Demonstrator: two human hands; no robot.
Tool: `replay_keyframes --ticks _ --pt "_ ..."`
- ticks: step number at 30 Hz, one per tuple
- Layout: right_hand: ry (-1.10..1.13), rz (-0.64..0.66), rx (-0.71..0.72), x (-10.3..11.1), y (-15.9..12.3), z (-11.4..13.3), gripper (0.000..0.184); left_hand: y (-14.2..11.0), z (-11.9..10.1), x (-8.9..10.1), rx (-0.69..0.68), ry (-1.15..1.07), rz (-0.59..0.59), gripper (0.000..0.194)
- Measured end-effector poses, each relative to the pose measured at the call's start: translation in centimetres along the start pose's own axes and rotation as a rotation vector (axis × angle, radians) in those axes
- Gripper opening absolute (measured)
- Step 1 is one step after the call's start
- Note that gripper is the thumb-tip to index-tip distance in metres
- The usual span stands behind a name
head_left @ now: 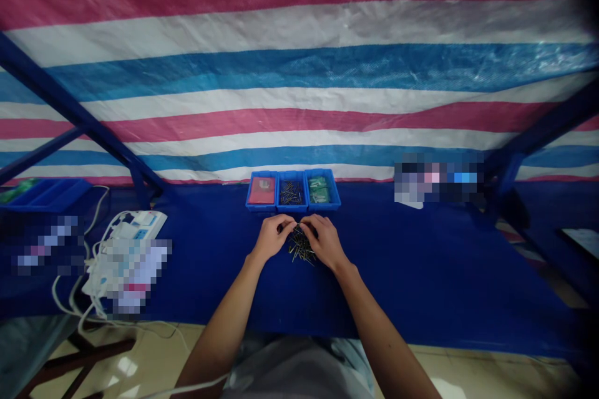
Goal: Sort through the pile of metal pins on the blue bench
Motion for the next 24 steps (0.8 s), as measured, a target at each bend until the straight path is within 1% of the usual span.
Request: replay_keyframes --ticks 4,10,20,22,24 --pt "0.021 -0.018 0.011 0.19 0.01 -0.01 0.012 0.01 -0.14 0.08 -0.002 0.002 0.001 0.025" --pt "0.013 -0.025 0.023 0.27 0.04 0.09 0.017 0.04 -0.12 -0.04 -0.005 0.004 0.015 0.030" --pt "-0.037 -0.003 0.012 0.18 0.13 0.14 0.027 0.02 -0.13 -0.10 -0.011 0.005 0.014 0.025" --pt "-0.035 -0.003 0.009 0.26 0.12 0.20 0.026 0.03 -0.12 -0.06 -0.004 0.005 0.016 0.026" --pt "-0.022 -0.011 0.009 0.41 0.10 0.28 0.022 0.06 -0.10 0.00 0.001 0.000 0.013 0.027"
Point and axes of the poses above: each hand's wrist, its own y-axis towards the middle knuckle, its own x-axis out of the back of the hand, z = x × y, the point moved 10 cm from there along y, towards the middle knuckle, and after that the axes turned 6 degrees about y, right-handed, at the moved point
